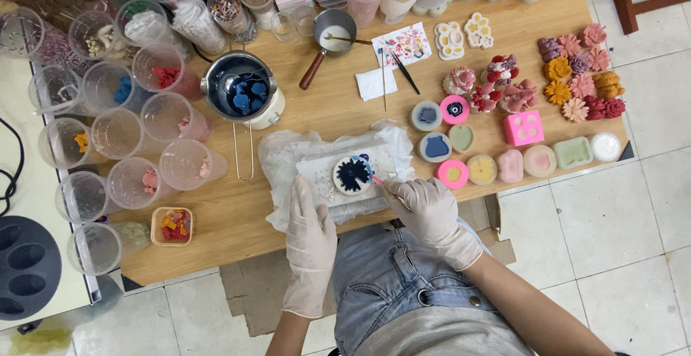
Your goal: The person adds liquid to a mold, stirs blue wax in a container, and places blue wax pieces into the mold.
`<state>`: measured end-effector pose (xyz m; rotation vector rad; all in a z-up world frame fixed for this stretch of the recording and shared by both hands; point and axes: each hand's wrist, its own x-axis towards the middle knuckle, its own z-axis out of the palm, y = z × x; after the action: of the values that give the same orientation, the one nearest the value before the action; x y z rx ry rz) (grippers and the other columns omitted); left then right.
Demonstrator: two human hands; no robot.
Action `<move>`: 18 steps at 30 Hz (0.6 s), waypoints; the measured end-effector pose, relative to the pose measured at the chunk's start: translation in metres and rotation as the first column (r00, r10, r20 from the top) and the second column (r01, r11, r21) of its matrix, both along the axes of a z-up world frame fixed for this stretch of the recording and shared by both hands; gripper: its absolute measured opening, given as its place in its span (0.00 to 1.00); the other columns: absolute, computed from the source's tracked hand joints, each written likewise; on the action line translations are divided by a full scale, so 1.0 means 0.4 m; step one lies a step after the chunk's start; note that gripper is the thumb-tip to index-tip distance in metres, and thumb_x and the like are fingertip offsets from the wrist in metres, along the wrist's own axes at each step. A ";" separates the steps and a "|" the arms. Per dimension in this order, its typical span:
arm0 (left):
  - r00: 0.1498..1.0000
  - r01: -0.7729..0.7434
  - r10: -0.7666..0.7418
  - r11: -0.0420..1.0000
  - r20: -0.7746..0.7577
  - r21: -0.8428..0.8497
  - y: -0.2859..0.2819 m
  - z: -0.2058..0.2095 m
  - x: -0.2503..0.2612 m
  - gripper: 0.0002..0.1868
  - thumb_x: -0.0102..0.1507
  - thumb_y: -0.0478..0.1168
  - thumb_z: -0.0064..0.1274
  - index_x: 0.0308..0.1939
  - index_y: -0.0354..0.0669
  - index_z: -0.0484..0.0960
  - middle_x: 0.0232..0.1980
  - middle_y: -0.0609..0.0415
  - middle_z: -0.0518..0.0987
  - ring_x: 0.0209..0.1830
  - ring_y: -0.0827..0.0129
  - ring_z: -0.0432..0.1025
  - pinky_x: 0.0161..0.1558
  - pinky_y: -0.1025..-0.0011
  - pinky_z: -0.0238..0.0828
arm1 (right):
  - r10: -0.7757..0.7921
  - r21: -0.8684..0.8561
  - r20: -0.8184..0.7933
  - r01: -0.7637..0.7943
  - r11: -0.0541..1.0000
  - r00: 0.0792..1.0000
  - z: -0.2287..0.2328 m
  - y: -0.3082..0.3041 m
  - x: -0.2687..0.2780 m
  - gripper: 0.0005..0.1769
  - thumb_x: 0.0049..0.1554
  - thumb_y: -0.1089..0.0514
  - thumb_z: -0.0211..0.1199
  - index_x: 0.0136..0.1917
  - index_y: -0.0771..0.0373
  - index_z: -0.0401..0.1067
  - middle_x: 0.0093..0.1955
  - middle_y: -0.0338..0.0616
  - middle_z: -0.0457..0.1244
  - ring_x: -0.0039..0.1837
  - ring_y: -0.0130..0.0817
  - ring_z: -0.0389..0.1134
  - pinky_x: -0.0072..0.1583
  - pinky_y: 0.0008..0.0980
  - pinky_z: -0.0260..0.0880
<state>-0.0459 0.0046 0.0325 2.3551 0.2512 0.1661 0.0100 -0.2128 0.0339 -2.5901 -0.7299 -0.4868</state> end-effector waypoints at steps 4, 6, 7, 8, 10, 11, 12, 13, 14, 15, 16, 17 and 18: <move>1.000 -0.004 0.003 1.000 -0.020 -0.006 0.000 0.005 0.001 0.39 0.62 0.29 0.50 0.76 0.30 0.53 0.76 0.29 0.60 0.76 0.39 0.57 0.72 0.57 0.57 | -0.005 -0.017 -0.012 0.005 1.000 1.000 -0.006 -0.001 0.007 0.10 0.49 0.54 0.74 0.43 0.54 0.75 0.31 0.36 0.61 0.34 0.36 0.64 0.39 0.38 0.60; 1.000 -0.005 0.004 1.000 -0.023 -0.015 0.000 0.004 0.000 0.39 0.61 0.29 0.50 0.76 0.30 0.53 0.76 0.30 0.60 0.76 0.39 0.57 0.72 0.57 0.57 | -0.010 -0.029 0.001 0.010 1.000 1.000 -0.008 -0.001 0.009 0.10 0.49 0.55 0.74 0.42 0.53 0.75 0.31 0.36 0.61 0.34 0.36 0.64 0.40 0.38 0.60; 1.000 -0.005 0.005 1.000 -0.014 -0.005 -0.001 0.003 0.000 0.39 0.62 0.29 0.50 0.76 0.30 0.53 0.76 0.30 0.60 0.76 0.39 0.57 0.72 0.56 0.57 | -0.009 -0.032 0.013 0.010 0.999 1.000 -0.008 -0.001 0.010 0.10 0.49 0.54 0.75 0.42 0.53 0.75 0.31 0.36 0.61 0.34 0.36 0.63 0.40 0.38 0.60; 1.000 -0.006 0.006 1.000 -0.005 0.005 -0.001 0.001 0.000 0.39 0.62 0.29 0.50 0.76 0.31 0.53 0.76 0.30 0.60 0.76 0.40 0.57 0.72 0.56 0.57 | -0.008 -0.034 0.026 0.009 0.999 1.000 -0.008 0.000 0.012 0.10 0.49 0.54 0.75 0.42 0.53 0.75 0.31 0.36 0.61 0.34 0.36 0.63 0.40 0.38 0.59; 1.000 -0.006 0.006 1.000 -0.006 0.004 -0.001 0.001 -0.001 0.39 0.62 0.29 0.50 0.77 0.31 0.53 0.76 0.30 0.60 0.76 0.40 0.57 0.72 0.57 0.58 | 0.000 -0.039 0.023 0.001 0.999 1.000 -0.007 -0.001 0.017 0.11 0.49 0.54 0.75 0.43 0.53 0.75 0.31 0.36 0.61 0.34 0.36 0.63 0.39 0.38 0.59; 1.000 -0.005 0.005 1.000 -0.007 0.004 -0.001 0.001 -0.001 0.39 0.63 0.29 0.50 0.77 0.31 0.53 0.76 0.30 0.60 0.76 0.40 0.57 0.72 0.57 0.58 | 0.008 -0.043 0.022 -0.007 0.999 1.000 -0.005 -0.001 0.018 0.11 0.49 0.53 0.75 0.43 0.54 0.76 0.30 0.36 0.60 0.34 0.36 0.63 0.39 0.38 0.59; 1.000 -0.005 0.005 1.000 -0.008 0.003 -0.002 0.002 -0.001 0.39 0.63 0.29 0.50 0.77 0.31 0.53 0.76 0.30 0.60 0.76 0.40 0.57 0.72 0.57 0.58 | 0.009 -0.044 0.021 -0.008 0.999 1.000 -0.003 -0.001 0.019 0.11 0.49 0.53 0.75 0.43 0.54 0.76 0.30 0.36 0.60 0.34 0.36 0.63 0.39 0.38 0.59; 1.000 -0.004 0.004 1.000 -0.013 -0.001 -0.002 0.004 -0.002 0.40 0.62 0.29 0.50 0.77 0.31 0.53 0.76 0.30 0.60 0.76 0.40 0.57 0.72 0.56 0.58 | 0.016 -0.043 0.017 -0.015 0.999 1.000 -0.001 -0.002 0.020 0.12 0.48 0.53 0.75 0.44 0.53 0.76 0.30 0.36 0.60 0.34 0.36 0.64 0.39 0.38 0.59; 1.000 -0.003 0.003 1.000 -0.018 -0.005 -0.002 0.004 -0.003 0.40 0.61 0.29 0.50 0.77 0.31 0.53 0.76 0.30 0.60 0.76 0.39 0.57 0.71 0.56 0.58 | 0.022 -0.041 0.014 -0.022 0.999 1.000 0.001 -0.002 0.021 0.12 0.47 0.53 0.75 0.45 0.53 0.77 0.31 0.36 0.60 0.34 0.36 0.64 0.40 0.38 0.60; 1.000 -0.004 0.004 1.000 -0.019 -0.006 -0.002 0.004 -0.003 0.40 0.61 0.29 0.50 0.77 0.31 0.53 0.76 0.30 0.60 0.76 0.39 0.57 0.71 0.56 0.58 | 0.024 -0.042 0.013 -0.023 0.999 1.000 0.003 -0.001 0.023 0.12 0.47 0.53 0.75 0.45 0.53 0.77 0.31 0.36 0.60 0.34 0.36 0.64 0.40 0.38 0.60; 1.000 -0.006 0.006 1.000 -0.020 -0.005 -0.002 0.004 -0.003 0.40 0.61 0.29 0.50 0.77 0.32 0.53 0.76 0.30 0.60 0.76 0.39 0.58 0.71 0.56 0.59 | 0.024 -0.033 0.020 -0.023 0.999 1.000 0.004 0.001 0.024 0.12 0.48 0.53 0.75 0.46 0.53 0.77 0.31 0.36 0.60 0.34 0.35 0.64 0.39 0.37 0.59; 1.000 -0.008 0.008 1.000 -0.021 -0.004 -0.002 0.002 -0.003 0.40 0.62 0.29 0.50 0.77 0.32 0.53 0.76 0.30 0.60 0.75 0.39 0.58 0.71 0.56 0.59 | 0.023 -0.024 0.027 -0.023 0.999 0.999 0.005 0.002 0.026 0.12 0.49 0.53 0.75 0.46 0.53 0.77 0.31 0.35 0.60 0.34 0.35 0.63 0.39 0.37 0.59; 1.000 -0.009 0.009 1.000 -0.022 -0.004 -0.002 0.000 -0.003 0.40 0.62 0.29 0.50 0.77 0.32 0.53 0.76 0.30 0.60 0.75 0.39 0.58 0.71 0.56 0.59 | 0.024 -0.024 0.025 -0.024 0.999 0.999 0.006 0.003 0.027 0.12 0.49 0.53 0.75 0.46 0.53 0.77 0.31 0.35 0.60 0.34 0.35 0.63 0.39 0.37 0.59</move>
<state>-0.0473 0.0039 0.0326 2.3527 0.2730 0.1435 0.0208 -0.2114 0.0363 -2.5988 -0.7790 -0.5079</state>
